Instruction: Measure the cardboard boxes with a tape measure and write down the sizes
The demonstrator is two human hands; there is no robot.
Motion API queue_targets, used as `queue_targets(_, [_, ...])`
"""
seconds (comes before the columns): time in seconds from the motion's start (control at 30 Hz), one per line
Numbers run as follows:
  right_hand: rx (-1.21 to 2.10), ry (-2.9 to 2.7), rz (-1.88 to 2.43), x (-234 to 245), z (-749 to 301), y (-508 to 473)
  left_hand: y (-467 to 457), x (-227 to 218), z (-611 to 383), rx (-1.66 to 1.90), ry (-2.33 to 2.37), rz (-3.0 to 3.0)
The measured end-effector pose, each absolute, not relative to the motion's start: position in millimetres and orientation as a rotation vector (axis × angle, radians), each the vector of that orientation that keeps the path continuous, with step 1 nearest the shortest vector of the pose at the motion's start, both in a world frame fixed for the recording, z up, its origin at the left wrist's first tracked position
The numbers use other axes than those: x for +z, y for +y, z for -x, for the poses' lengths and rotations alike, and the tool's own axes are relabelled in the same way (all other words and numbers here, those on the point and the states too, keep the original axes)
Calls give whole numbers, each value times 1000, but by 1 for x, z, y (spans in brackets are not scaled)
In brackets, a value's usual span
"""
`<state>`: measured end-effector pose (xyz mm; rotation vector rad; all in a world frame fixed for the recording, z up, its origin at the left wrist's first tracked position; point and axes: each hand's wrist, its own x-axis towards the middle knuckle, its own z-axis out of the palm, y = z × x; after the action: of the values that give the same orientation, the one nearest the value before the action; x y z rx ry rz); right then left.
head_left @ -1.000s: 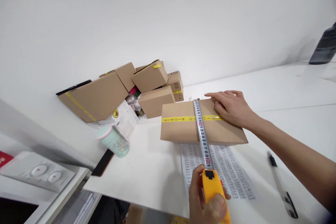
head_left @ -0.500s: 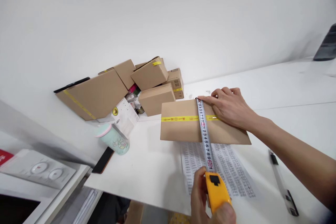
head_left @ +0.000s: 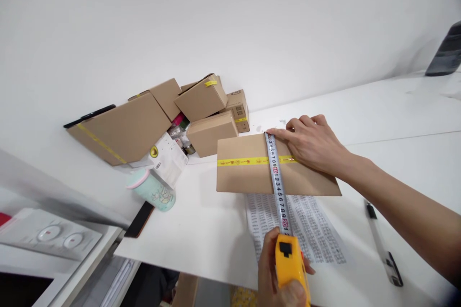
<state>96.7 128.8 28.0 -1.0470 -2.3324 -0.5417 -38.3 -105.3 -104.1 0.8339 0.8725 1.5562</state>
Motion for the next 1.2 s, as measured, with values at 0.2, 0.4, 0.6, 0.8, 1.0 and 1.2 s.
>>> queue_targets(0.2, [-570,-2347,1048,29,-96,129,-98,-118,58,1537,749,-928])
queue_targets(0.4, [-603,-2360,1081,29,-94,129,-101,-116,58,1506,797,-907])
queue_targets(0.6, [-631,-2374,1089,31,-94,126,-105,-107,51,1490,865,-891])
queue_targets(0.8, [-601,-2383,1087,32,-95,123,-106,-108,54,1469,871,-890])
queue_targets(1.0, [-590,-2383,1074,32,-95,125,-98,-111,51,1516,848,-902])
queue_targets(1.2, [-543,-2270,1113,23,-95,131,-89,-110,70,1554,666,-867])
